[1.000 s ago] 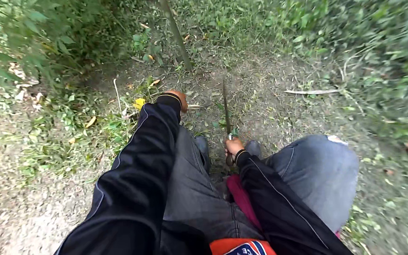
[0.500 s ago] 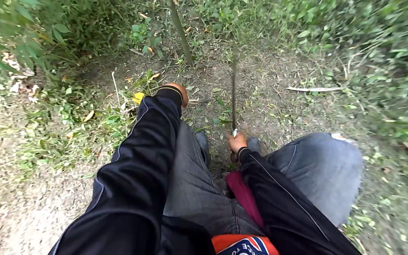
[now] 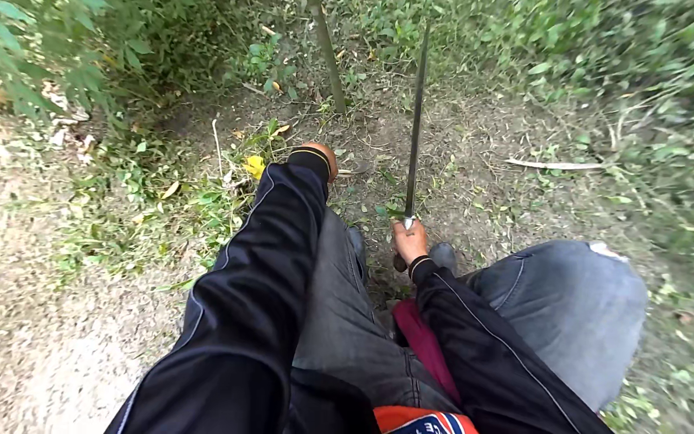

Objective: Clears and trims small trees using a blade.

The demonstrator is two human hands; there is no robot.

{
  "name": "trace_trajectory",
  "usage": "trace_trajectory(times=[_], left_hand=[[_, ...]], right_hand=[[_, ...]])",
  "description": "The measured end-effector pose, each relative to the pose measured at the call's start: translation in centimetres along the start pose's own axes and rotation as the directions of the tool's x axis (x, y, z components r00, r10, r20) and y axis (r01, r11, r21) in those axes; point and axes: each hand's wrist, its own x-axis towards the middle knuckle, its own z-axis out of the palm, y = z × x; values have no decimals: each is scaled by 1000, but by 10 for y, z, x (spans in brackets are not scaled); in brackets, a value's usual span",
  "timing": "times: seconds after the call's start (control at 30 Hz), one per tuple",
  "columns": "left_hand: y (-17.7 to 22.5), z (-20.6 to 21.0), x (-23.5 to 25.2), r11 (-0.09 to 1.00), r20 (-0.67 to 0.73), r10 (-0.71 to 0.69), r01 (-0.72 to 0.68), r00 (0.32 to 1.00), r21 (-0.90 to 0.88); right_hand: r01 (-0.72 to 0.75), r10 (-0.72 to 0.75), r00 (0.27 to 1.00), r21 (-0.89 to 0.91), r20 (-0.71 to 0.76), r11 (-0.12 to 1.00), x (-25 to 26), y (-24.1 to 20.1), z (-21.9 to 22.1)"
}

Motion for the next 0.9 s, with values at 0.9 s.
trace_trajectory(times=[0.9], left_hand=[[-54,43,83,924,-442,381,-350,812,155]], right_hand=[[-193,278,921,-300,272,934,25,52,14]])
